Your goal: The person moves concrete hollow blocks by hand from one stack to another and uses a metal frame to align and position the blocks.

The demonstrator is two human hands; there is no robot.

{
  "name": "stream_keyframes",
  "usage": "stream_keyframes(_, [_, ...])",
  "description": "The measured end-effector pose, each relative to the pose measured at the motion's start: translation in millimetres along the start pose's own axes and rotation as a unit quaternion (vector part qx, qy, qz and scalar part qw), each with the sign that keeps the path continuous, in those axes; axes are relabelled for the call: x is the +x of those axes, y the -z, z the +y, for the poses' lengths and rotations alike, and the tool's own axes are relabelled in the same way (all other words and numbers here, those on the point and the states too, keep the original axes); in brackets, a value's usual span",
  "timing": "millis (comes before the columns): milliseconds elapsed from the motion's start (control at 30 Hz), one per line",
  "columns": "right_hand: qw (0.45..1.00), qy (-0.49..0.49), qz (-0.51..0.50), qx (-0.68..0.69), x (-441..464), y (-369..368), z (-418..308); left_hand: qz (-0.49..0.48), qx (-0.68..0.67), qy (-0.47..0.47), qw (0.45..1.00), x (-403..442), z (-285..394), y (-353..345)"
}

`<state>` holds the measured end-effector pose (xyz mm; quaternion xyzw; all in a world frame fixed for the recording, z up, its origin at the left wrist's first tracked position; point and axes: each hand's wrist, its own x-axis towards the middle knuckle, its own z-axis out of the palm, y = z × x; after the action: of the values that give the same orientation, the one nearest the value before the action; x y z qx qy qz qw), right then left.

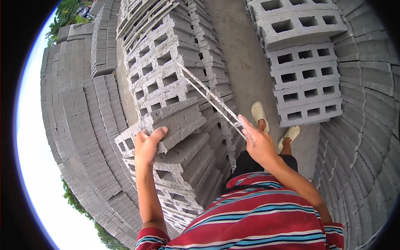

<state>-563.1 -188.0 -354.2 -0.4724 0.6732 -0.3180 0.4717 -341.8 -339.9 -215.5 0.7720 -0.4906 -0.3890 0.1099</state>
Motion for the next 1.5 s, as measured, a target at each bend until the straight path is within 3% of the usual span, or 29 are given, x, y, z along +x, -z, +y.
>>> stream_keyframes(167, [0.998,0.008,0.022,0.066,22.9,2.9,-15.8,0.003,0.065,0.030,0.997,-10.2,0.6,-5.1])
stream_keyframes(300, [0.990,0.025,0.085,0.110,34.3,-12.5,-18.3,-0.009,0.028,0.027,0.999,-6.7,-3.9,-0.1])
stream_keyframes(400, [0.994,-0.037,-0.018,0.097,36.7,-15.1,-13.3,-0.023,-0.004,0.029,0.999,-8.2,11.2,-0.2])
stream_keyframes(567, [0.984,0.017,0.099,0.146,54.5,3.5,-37.0,-0.039,-0.022,0.035,0.998,-5.4,5.9,12.6])
stream_keyframes(767, [0.963,0.053,0.109,0.239,45.1,-61.2,4.6,-0.043,-0.051,0.030,0.997,-2.9,9.3,18.9])
stream_keyframes(867, [0.956,0.078,0.168,0.229,60.3,-38.9,-15.1,-0.027,-0.050,0.015,0.998,-8.1,5.7,14.2])
stream_keyframes(1000, [0.961,0.047,0.158,0.222,60.8,-38.7,-18.5,-0.022,-0.016,0.035,0.999,-4.0,2.4,20.4])
stream_keyframes(1033, [0.977,-0.024,0.053,0.205,52.4,-40.1,-13.8,-0.021,-0.003,0.039,0.999,-0.3,-3.5,25.4])
stream_keyframes(1133, [0.982,0.006,0.045,0.185,51.5,-40.0,-3.7,-0.027,-0.002,0.013,1.000,-1.5,-0.6,20.4])
stream_keyframes(1233, [0.967,0.052,0.125,0.218,61.0,-36.5,-14.5,-0.023,-0.005,0.024,0.999,-8.4,-3.3,23.0])
stream_keyframes(1333, [0.960,0.060,0.141,0.234,61.4,-39.2,-21.3,-0.024,-0.004,0.031,0.999,-5.3,-7.2,28.7])
stream_keyframes(1400, [0.982,-0.025,0.029,0.183,47.6,-36.8,-13.1,-0.032,-0.021,0.035,0.999,-4.0,-3.4,27.2])
stream_keyframes(1500, [0.987,-0.026,0.014,0.158,31.5,-59.8,11.8,-0.044,0.013,0.011,0.999,6.0,4.2,25.4])
